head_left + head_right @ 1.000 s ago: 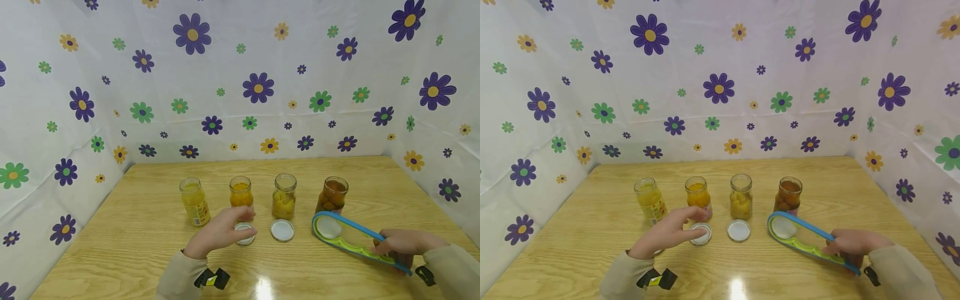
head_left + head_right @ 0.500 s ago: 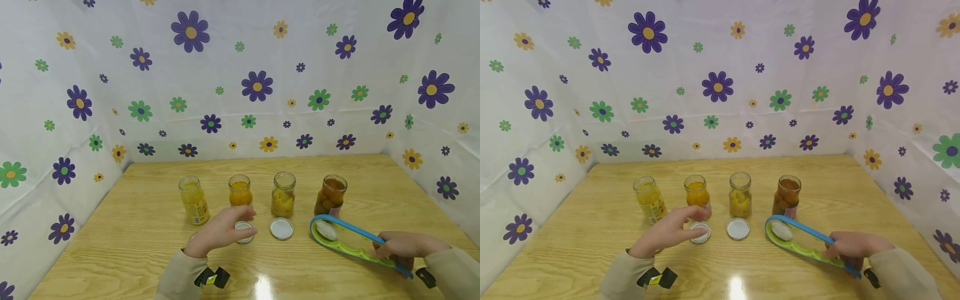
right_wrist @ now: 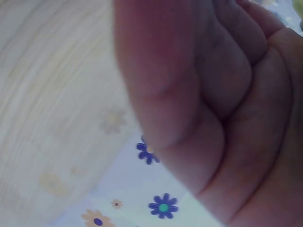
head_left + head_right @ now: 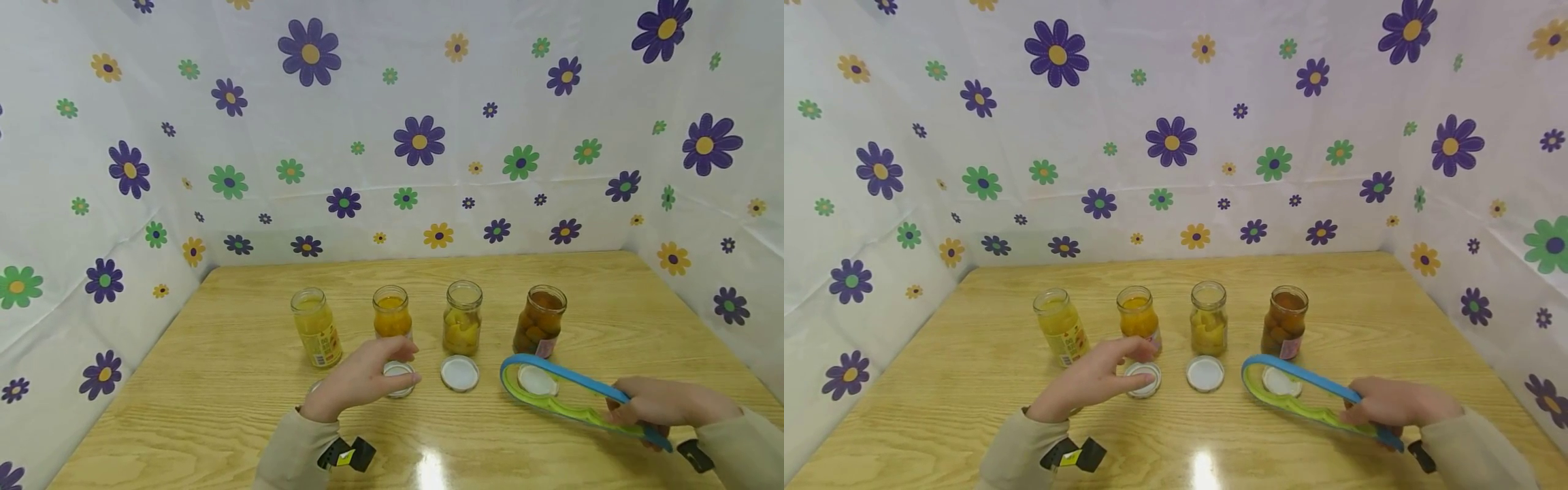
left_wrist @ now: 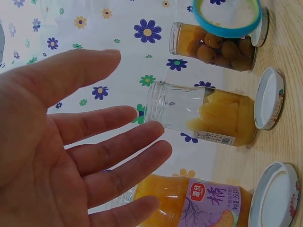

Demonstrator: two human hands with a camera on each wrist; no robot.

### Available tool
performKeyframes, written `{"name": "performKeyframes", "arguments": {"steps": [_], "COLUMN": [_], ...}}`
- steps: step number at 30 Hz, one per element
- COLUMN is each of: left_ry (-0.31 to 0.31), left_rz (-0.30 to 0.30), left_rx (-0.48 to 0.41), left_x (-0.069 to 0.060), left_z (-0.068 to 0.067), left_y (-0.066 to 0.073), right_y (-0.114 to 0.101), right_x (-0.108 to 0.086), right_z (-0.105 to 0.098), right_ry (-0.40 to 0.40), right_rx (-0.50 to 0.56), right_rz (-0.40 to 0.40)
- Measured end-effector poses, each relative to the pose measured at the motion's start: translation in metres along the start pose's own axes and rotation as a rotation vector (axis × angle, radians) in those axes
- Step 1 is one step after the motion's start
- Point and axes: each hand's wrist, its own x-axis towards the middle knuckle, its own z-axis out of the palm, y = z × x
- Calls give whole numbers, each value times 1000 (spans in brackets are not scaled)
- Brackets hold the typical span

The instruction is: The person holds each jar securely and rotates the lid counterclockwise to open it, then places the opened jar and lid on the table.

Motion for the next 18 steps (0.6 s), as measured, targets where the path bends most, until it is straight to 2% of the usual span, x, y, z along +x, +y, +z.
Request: {"name": "performKeyframes", "arguments": {"steps": [2, 4, 7, 9, 11, 13, 16, 18], "left_ry": [1, 4, 9, 10, 9, 7, 4, 2], "left_rz": [3, 9, 14, 16, 15, 14, 12, 8], "left_rx": [3, 8, 12, 11, 13, 14, 19, 15], "left_x": [0, 0, 0, 0, 0, 0, -1, -1], "left_z": [0, 0, -1, -1, -2, -2, -1, -1], "left_y": [0, 0, 0, 0, 0, -1, -1, -1], "right_y": [-3, -7, -16, -21, -26, -28, -26, -21], "right_x": [0, -1, -5, -8, -10, -10, -8, -5], "right_z": [-3, -6, -10, -13, -16, -20, -29, -34], "right_ry": [1, 51, 229, 395, 561, 680, 783, 813], "right_rx": [-30, -86, -209, -291, -358, -386, -419, -448], "right_rz": [-133, -256, -414, -460, -429, -358, -234, -174]}}
